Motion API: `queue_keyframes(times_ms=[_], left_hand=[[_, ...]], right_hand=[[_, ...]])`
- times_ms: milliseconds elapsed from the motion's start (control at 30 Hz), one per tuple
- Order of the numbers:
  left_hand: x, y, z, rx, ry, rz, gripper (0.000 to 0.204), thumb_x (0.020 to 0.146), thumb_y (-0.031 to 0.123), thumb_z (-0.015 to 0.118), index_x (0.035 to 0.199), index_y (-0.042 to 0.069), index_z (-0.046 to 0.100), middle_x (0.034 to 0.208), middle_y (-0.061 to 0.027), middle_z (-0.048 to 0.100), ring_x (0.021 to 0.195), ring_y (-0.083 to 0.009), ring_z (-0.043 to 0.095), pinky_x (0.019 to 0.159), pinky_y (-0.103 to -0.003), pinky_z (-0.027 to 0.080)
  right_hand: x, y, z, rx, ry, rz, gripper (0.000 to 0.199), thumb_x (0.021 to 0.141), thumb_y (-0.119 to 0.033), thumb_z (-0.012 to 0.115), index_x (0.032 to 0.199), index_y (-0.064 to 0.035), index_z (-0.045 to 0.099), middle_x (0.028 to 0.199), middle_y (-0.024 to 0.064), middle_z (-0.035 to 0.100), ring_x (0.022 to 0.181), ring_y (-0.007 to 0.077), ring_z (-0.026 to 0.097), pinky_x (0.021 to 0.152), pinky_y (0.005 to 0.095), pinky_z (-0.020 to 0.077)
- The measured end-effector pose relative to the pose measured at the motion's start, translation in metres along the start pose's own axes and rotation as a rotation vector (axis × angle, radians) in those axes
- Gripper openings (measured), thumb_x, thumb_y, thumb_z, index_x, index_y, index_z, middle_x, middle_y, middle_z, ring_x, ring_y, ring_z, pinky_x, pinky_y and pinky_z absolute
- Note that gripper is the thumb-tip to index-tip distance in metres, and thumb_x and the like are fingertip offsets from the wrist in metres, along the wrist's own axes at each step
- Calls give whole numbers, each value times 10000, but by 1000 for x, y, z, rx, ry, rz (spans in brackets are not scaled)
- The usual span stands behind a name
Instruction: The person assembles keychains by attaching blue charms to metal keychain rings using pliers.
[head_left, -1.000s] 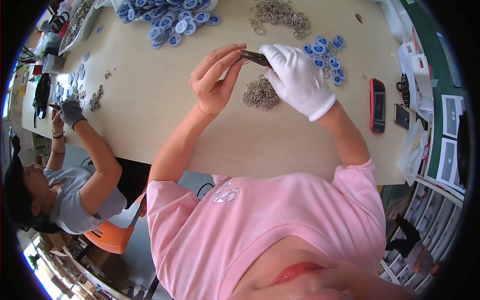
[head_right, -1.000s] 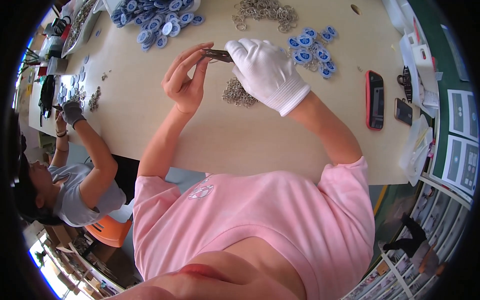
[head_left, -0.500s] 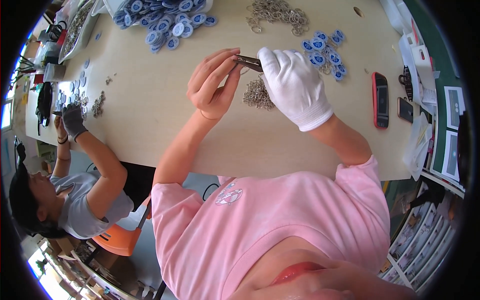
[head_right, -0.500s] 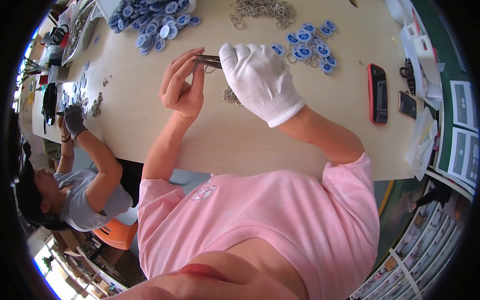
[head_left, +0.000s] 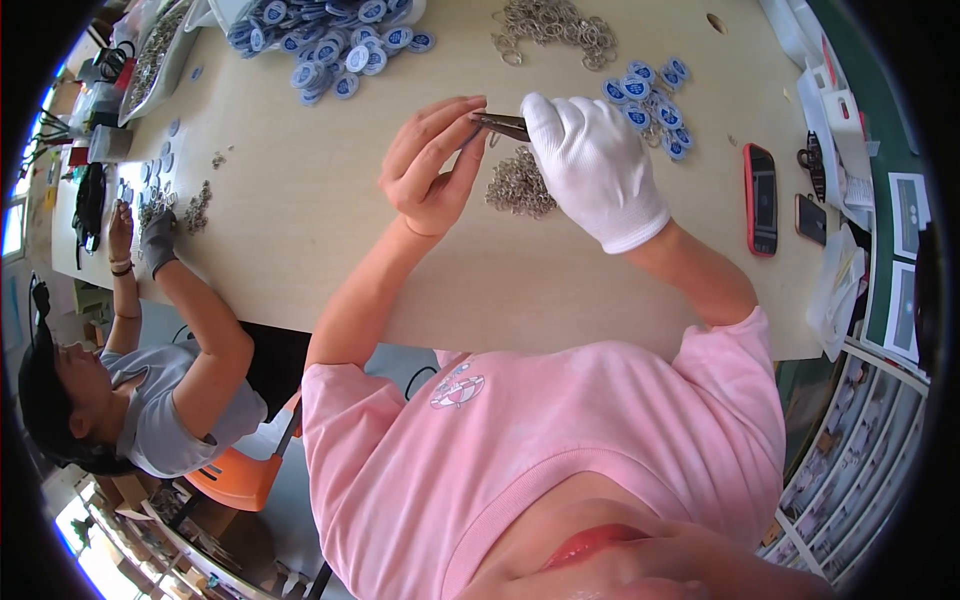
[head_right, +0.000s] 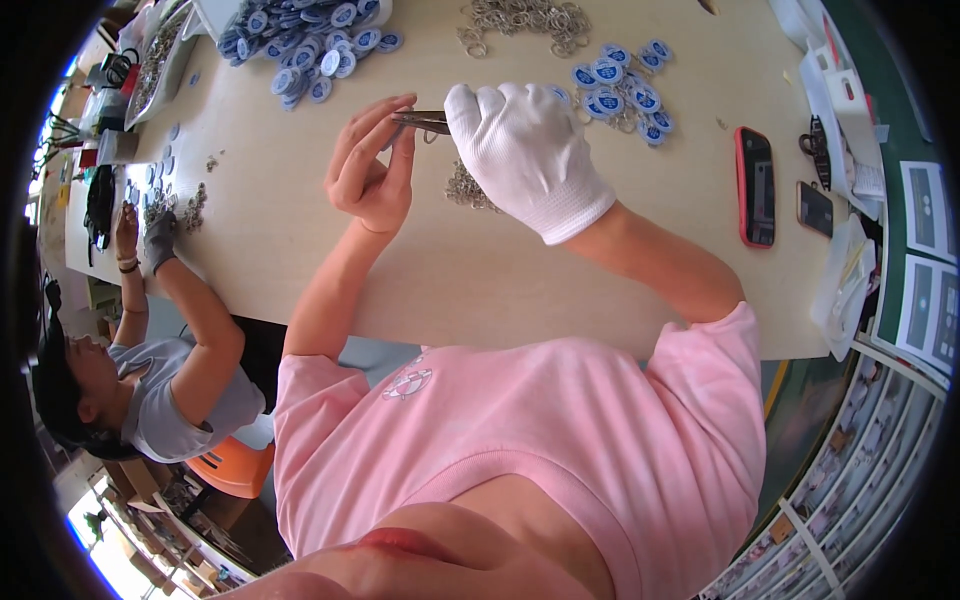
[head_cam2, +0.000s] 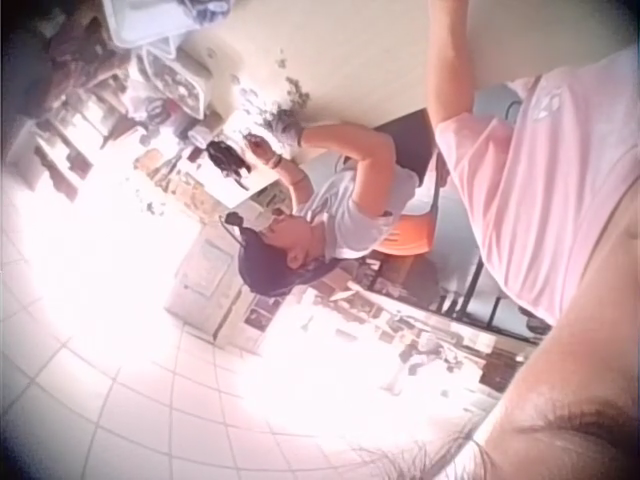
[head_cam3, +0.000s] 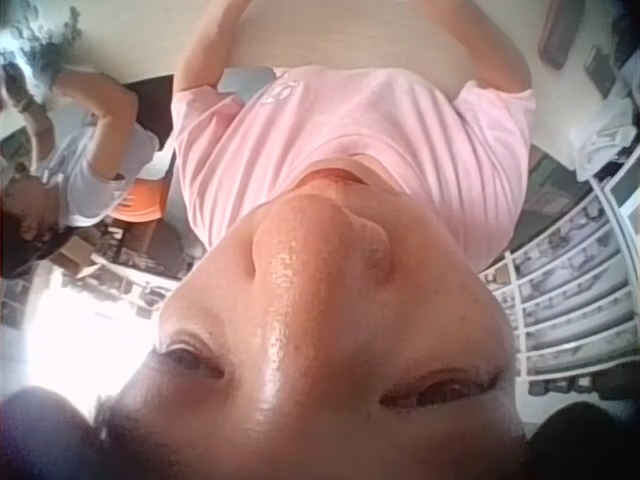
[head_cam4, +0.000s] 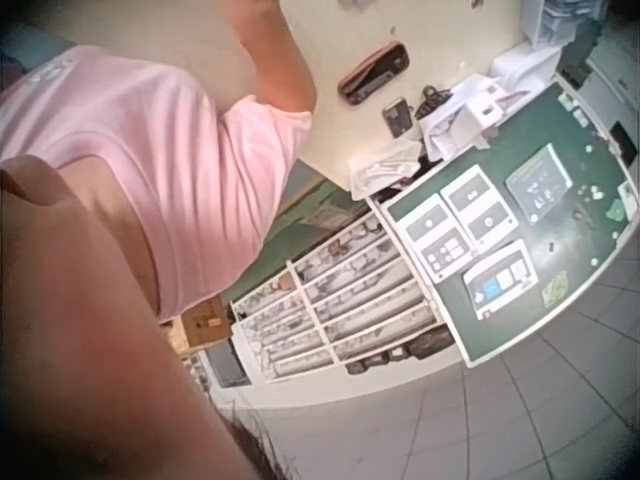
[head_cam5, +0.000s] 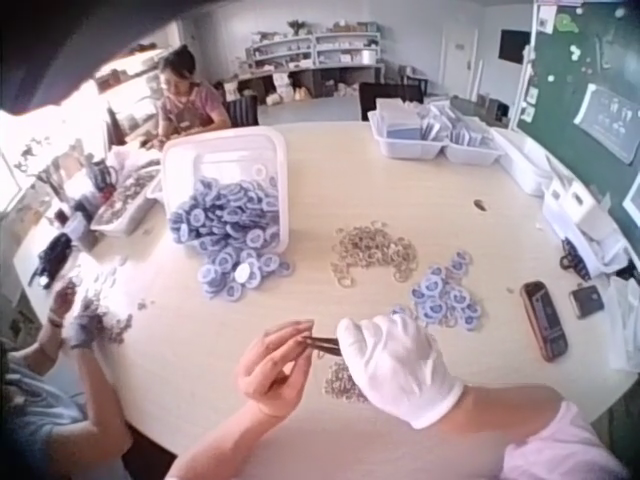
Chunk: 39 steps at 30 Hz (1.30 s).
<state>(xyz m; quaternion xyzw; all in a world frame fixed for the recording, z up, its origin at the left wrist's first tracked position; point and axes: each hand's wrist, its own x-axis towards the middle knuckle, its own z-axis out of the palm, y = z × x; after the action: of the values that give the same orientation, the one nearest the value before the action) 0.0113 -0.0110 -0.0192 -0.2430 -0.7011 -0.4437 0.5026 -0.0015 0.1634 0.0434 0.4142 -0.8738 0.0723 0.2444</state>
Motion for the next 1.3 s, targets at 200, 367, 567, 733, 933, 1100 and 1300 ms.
queue_keyframes(times_ms=[200, 367, 567, 733, 933, 1100, 1300], left_hand=[[2, 2, 1, 52, 26, 61, 203, 696, -96, 729, 885, -74, 657, 934, -190, 709, 843, -316, 698, 710, -332, 551], [3, 4, 1, 62, 23, 42, 210, 690, -107, 731, 883, -77, 655, 920, -196, 709, 841, -323, 697, 714, -334, 552], [1, 1, 0, -10, -10, -54, 217, 696, -112, 727, 898, -82, 654, 918, -210, 706, 862, -320, 696, 728, -336, 554], [-3, 4, -2, -97, -100, -237, 240, 750, -8, 763, 969, -41, 671, 1052, -177, 693, 971, -304, 674, 822, -371, 543], [15, -68, -26, 397, -433, -49, 415, 746, 262, 808, 1092, 70, 681, 1193, -101, 644, 1100, -291, 590, 950, -437, 454], [-7, -157, -72, 721, -360, -217, 396, 897, 286, 655, 1195, 27, 626, 1151, -151, 664, 1078, -343, 585, 975, -413, 424], [-3, -149, -84, 812, -473, -233, 310, 866, 79, 640, 1175, 49, 636, 1054, -101, 687, 978, -310, 608, 850, -365, 503]], right_hand=[[-3, -16, -7, -163, -32, 98, 150, 781, -163, 624, 882, -86, 543, 685, 11, 559, 636, 158, 614, 506, 321, 482], [0, -17, -10, -202, -47, 118, 147, 772, -180, 634, 837, -105, 525, 633, 11, 560, 565, 160, 613, 470, 330, 472], [3, -3, -5, -107, -98, 51, 147, 821, -141, 645, 872, -80, 522, 682, 53, 570, 655, 219, 633, 569, 355, 504], [-1, 13, 8, -31, -27, 6, 129, 820, -144, 623, 836, -82, 511, 652, 55, 585, 633, 221, 644, 554, 354, 507], [-50, 78, -8, -43, -267, 315, 155, 882, -189, 618, 942, -69, 541, 784, 117, 659, 723, 317, 660, 645, 440, 521], [-90, 132, -4, -77, -401, 305, 224, 897, -219, 610, 1055, -69, 557, 894, 160, 664, 846, 357, 644, 722, 474, 508], [-74, 92, 6, 613, -269, 465, 237, 867, -190, 661, 1035, -24, 645, 939, 146, 676, 840, 309, 657, 761, 371, 513]])
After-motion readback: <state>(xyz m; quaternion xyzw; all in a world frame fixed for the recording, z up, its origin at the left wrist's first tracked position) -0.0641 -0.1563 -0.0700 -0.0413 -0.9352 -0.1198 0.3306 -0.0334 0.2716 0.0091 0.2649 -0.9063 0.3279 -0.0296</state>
